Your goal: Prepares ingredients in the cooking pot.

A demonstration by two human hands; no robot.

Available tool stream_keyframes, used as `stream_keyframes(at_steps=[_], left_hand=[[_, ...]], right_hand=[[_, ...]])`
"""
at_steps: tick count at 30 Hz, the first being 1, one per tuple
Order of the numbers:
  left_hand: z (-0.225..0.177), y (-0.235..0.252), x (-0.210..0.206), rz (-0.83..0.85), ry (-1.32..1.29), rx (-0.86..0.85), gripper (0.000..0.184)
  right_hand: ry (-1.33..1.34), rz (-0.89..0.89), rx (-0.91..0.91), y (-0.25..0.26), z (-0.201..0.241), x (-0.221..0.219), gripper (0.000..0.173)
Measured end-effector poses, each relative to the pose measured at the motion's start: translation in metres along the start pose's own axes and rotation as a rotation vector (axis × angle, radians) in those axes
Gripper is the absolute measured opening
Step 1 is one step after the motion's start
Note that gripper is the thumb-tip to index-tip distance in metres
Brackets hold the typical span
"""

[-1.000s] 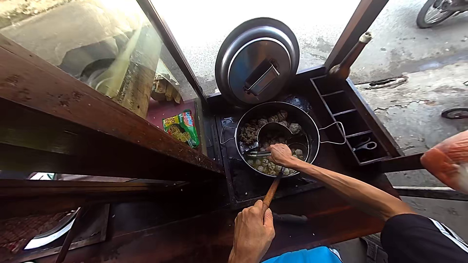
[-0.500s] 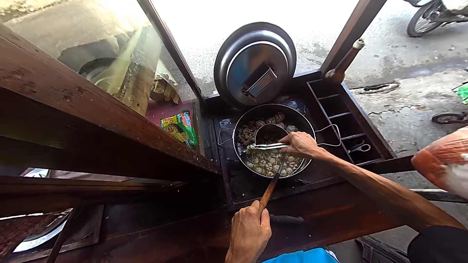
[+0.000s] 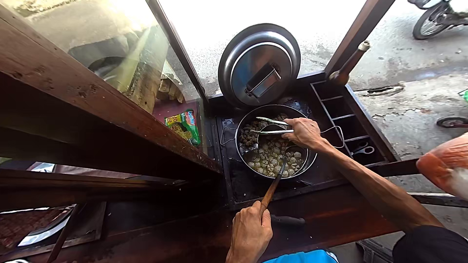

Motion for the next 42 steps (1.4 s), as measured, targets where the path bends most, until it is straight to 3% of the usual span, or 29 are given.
stream_keyframes(at_steps=[4, 7, 15, 26, 42], left_hand=[[-0.003, 0.001, 0.001, 0.000, 0.010, -0.004, 0.027], [-0.005, 0.000, 0.000, -0.010, 0.031, -0.015, 0.027], [-0.006, -0.002, -0.001, -0.027, 0.026, -0.013, 0.026], [-0.007, 0.001, -0.001, -0.010, 0.022, -0.009, 0.026], [-0.007, 0.001, -0.002, -0.018, 0.022, -0.014, 0.026]], right_hand=[[-0.034, 0.125, -0.159, -0.036, -0.020, 0.018, 0.029], [-0.132, 0.254, -0.230, -0.046, -0.022, 0.008, 0.027], [-0.227, 0.476, -0.165, -0.030, 0.001, -0.058, 0.029], [-0.249, 0.473, -0.062, -0.007, 0.013, -0.098, 0.020], [-0.250, 0.432, -0.143, -0.022, -0.005, -0.052, 0.026]])
Point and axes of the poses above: each hand's wrist, its own y-axis towards the middle knuckle, its own x-axis out of the back of the hand, z = x × y, the point moved 5 cm from there along y, towards the middle knuckle, and after that the axes turned 7 degrees about z, right-handed, at the moved point
